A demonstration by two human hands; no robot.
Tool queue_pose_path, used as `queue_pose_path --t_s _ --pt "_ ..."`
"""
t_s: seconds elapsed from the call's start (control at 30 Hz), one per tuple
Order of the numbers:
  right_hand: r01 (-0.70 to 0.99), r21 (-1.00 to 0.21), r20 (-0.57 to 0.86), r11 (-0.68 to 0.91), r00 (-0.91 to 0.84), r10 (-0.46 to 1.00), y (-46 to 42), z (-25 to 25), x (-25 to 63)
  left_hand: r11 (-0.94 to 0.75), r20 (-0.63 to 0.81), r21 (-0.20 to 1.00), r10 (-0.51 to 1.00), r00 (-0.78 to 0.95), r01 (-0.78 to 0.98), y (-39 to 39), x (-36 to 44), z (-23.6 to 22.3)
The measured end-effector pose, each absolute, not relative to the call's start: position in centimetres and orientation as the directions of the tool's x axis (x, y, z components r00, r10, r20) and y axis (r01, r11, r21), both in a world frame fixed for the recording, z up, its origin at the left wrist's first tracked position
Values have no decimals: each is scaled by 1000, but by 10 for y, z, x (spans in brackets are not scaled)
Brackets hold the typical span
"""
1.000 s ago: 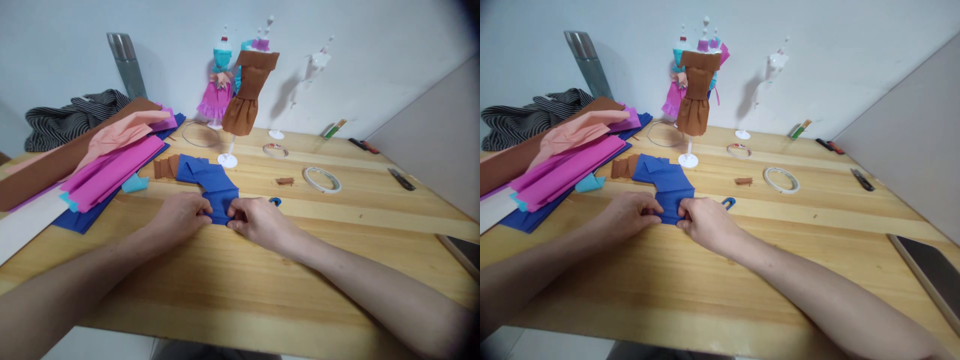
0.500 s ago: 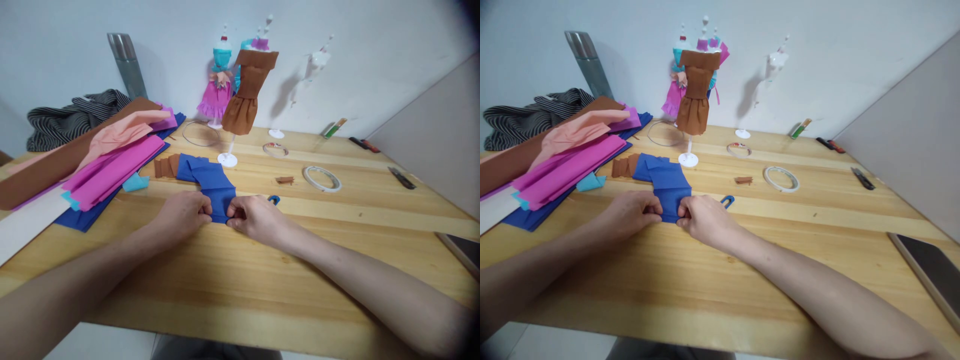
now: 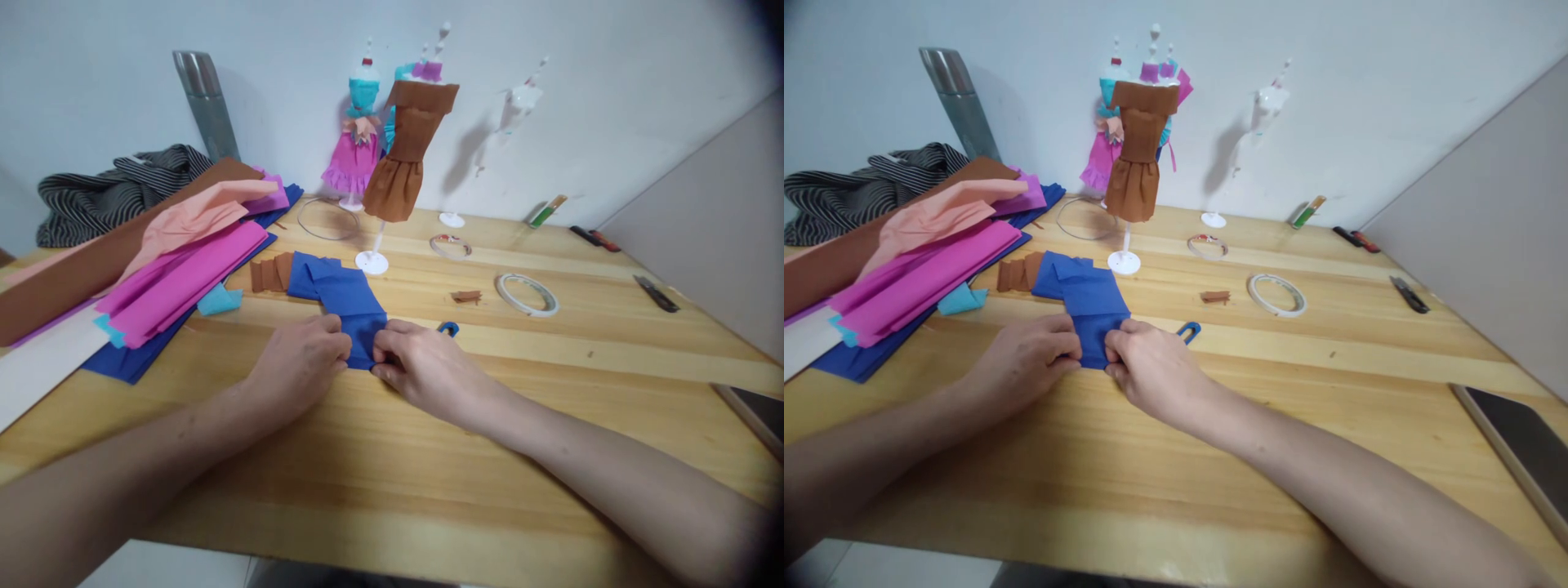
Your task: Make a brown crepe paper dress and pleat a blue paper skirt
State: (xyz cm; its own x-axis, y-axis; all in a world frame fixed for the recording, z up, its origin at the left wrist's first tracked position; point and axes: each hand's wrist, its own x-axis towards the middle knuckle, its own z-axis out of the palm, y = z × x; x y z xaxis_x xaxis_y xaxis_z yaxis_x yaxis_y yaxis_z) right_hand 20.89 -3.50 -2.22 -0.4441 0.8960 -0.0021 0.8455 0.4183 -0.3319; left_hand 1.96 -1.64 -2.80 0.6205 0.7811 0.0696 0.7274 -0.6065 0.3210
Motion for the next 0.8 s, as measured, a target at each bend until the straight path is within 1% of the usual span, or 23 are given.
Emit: queue_pose_path --t_s 0.1,0.27,0.53,0.8 --pt "853 -313 -12 418 -444 896 -36 -21 208 -609 57 325 777 627 724 -18 20 -27" --pt "859 -326 -16 396 -423 906 -37 -21 207 -590 29 374 778 627 715 -15 20 -28" --pt "832 -389 7 396 -427 904 -32 -27 210 -575 47 463 776 629 675 -8 18 -33" --pt "818 -410 14 402 -435 900 -32 -28 211 -579 52 473 770 635 664 -7 18 -32"
